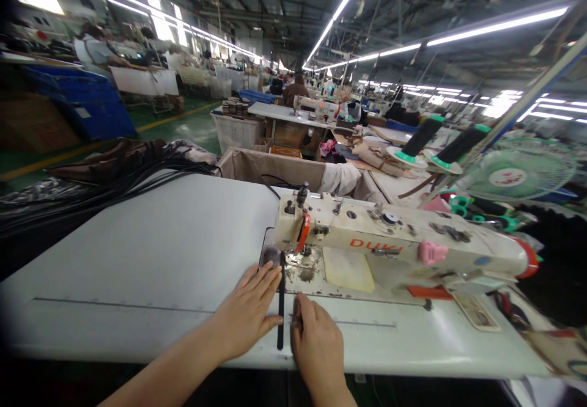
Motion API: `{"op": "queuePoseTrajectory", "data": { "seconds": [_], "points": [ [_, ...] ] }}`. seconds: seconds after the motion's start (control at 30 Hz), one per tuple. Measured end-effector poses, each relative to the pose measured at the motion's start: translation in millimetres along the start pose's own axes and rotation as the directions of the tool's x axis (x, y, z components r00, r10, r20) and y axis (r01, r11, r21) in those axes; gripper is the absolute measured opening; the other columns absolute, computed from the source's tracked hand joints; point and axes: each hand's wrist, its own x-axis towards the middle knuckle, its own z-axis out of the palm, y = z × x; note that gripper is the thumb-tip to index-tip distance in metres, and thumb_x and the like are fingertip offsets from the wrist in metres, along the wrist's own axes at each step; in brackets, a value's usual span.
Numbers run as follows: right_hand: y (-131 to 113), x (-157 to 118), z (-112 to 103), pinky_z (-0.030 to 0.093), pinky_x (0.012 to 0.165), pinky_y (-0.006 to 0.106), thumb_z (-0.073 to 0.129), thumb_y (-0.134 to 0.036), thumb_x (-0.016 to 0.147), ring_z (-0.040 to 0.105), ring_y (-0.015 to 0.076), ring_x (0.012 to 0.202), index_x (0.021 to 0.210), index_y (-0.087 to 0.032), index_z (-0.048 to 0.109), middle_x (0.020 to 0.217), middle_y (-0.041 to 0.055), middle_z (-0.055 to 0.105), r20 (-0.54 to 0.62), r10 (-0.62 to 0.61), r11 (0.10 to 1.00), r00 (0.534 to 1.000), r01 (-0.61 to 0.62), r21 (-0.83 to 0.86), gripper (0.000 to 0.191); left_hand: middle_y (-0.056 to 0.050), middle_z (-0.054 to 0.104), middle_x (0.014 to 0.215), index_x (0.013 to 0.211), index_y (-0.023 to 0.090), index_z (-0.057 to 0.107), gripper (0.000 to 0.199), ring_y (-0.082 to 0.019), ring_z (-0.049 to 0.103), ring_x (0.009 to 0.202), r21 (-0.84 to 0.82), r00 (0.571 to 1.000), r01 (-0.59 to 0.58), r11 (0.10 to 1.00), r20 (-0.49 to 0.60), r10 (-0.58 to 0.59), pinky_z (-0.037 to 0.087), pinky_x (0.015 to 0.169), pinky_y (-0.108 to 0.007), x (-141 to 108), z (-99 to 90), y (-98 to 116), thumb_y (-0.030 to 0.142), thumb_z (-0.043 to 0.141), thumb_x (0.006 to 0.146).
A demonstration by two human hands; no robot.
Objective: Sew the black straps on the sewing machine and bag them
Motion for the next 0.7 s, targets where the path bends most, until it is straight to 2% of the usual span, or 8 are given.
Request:
{"op": "queuePoseTrajectory", "data": {
  "seconds": [0.13, 0.33, 0.53, 0.7],
  "points": [
    [0, 0, 1, 0.056, 0.073, 0.031, 0.051, -0.013, 0.089, 0.074, 0.0217, 0.083, 0.123, -0.018, 0.059, 0.098, 0.0087, 0.077, -0.011, -0.003, 1.000, 1.000, 0.003, -0.001, 0.036, -0.012, 0.043, 0.161, 0.153, 0.009, 0.042, 0.070, -0.029, 0.036, 0.152, -0.012, 0.999, 0.001, 1.000, -0.043, -0.002, 0.030, 0.125, -0.049, 1, -1.3, 1, 0.059, 0.042, 0.103],
    [0, -1, 1, 0.054, 0.070, 0.031, 0.052, -0.010, 0.086, 0.072, 0.0216, 0.080, 0.121, -0.019, 0.059, 0.095, 0.0069, 0.076, 0.016, 0.012, 1.000, 1.000, -0.012, -0.008, 0.037, -0.009, 0.061, 0.147, 0.141, 0.013, 0.057, 0.045, -0.024, 0.051, 0.141, -0.068, 0.992, -0.021, 0.997, -0.128, 0.012, 0.036, 0.122, -0.045, 1, 1.5, 3, 0.039, 0.045, 0.106],
    [-2, -1, -1, 0.053, 0.072, 0.030, 0.051, -0.010, 0.087, 0.071, 0.0207, 0.080, 0.122, -0.019, 0.059, 0.093, 0.0062, 0.075, 0.028, 0.022, 1.000, 0.999, -0.022, 0.016, 0.036, -0.009, 0.062, 0.146, 0.138, 0.014, 0.059, 0.040, -0.024, 0.053, 0.140, -0.090, 0.988, -0.029, 0.996, -0.152, 0.015, 0.038, 0.121, -0.044, 1, 7.0, 3, 0.031, 0.047, 0.105],
    [-4, 0, -2, 0.050, 0.071, 0.030, 0.052, -0.009, 0.086, 0.068, 0.0205, 0.079, 0.122, -0.018, 0.059, 0.088, 0.0057, 0.073, 0.027, 0.026, 0.999, 0.999, -0.027, 0.028, 0.037, -0.008, 0.058, 0.150, 0.141, 0.015, 0.057, 0.042, -0.024, 0.049, 0.143, -0.099, 0.991, -0.009, 0.995, -0.132, -0.004, 0.038, 0.122, -0.045, 2, 8.7, -1, 0.033, 0.050, 0.104]
  ]
}}
